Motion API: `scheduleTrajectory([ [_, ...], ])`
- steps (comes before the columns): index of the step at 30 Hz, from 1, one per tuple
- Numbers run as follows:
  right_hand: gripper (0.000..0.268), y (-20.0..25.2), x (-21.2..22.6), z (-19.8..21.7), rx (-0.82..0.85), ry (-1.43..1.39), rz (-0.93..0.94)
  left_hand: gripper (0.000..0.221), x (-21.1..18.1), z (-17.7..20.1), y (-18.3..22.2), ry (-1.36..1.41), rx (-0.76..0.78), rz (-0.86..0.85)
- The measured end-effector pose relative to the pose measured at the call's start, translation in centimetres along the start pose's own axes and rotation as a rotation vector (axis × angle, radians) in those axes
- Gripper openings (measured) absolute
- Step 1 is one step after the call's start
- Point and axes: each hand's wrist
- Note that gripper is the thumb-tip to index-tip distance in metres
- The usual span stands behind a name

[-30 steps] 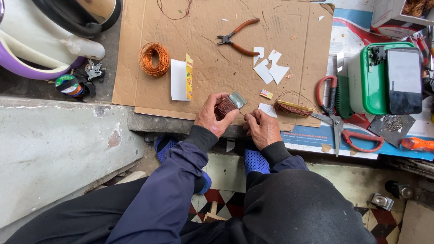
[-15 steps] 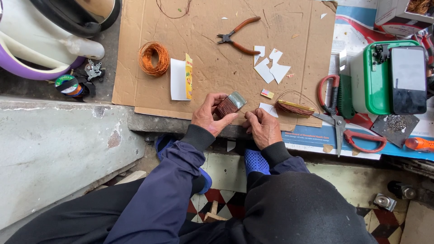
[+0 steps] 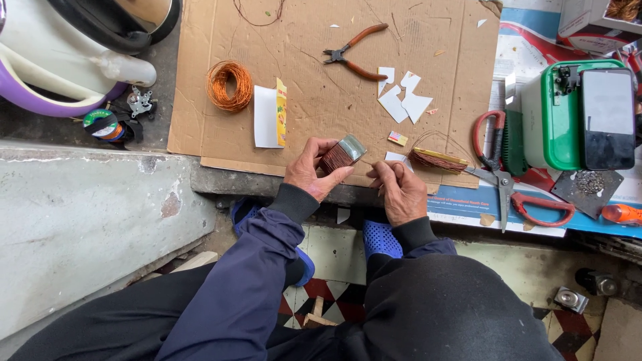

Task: Manually winding copper wire around a metal core and applying insulating paper strips to repair an electronic component.

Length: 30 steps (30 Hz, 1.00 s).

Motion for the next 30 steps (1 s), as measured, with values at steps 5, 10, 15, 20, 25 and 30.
scheduleTrajectory([
  [5,0.022,0.5,3.6,0.6,-0.004,-0.039,0.291,0.058,0.3,-0.1,-0.2,-0.004,-0.004,-0.013],
  [10,0.045,-0.2,1.4,0.4,0.112,-0.189,0.156,0.058,-0.4,0.1,0.0,-0.009,0.002,-0.011],
  [15,0.046,-0.4,-0.2,-0.1,0.141,-0.301,0.07,0.057,-1.2,0.2,0.2,-0.191,0.032,-0.057],
  [20,0.047,-0.3,-0.8,0.3,0.149,-0.286,0.063,0.057,-1.9,0.4,0.3,-0.264,0.034,-0.051],
  [25,0.047,-0.3,-1.6,1.2,0.187,-0.244,0.109,0.056,-2.3,0.6,0.2,-0.298,0.053,-0.013],
  [30,0.043,0.3,-0.2,2.0,0.227,-0.14,0.181,0.056,-2.7,0.7,0.4,-0.288,0.099,-0.012],
])
Point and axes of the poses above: each hand's wrist, its own y-axis away from the middle knuckle, its own z-axis out of the back of the hand, x = y × z, and after that the axes turned 9 degrees about y, right-handed
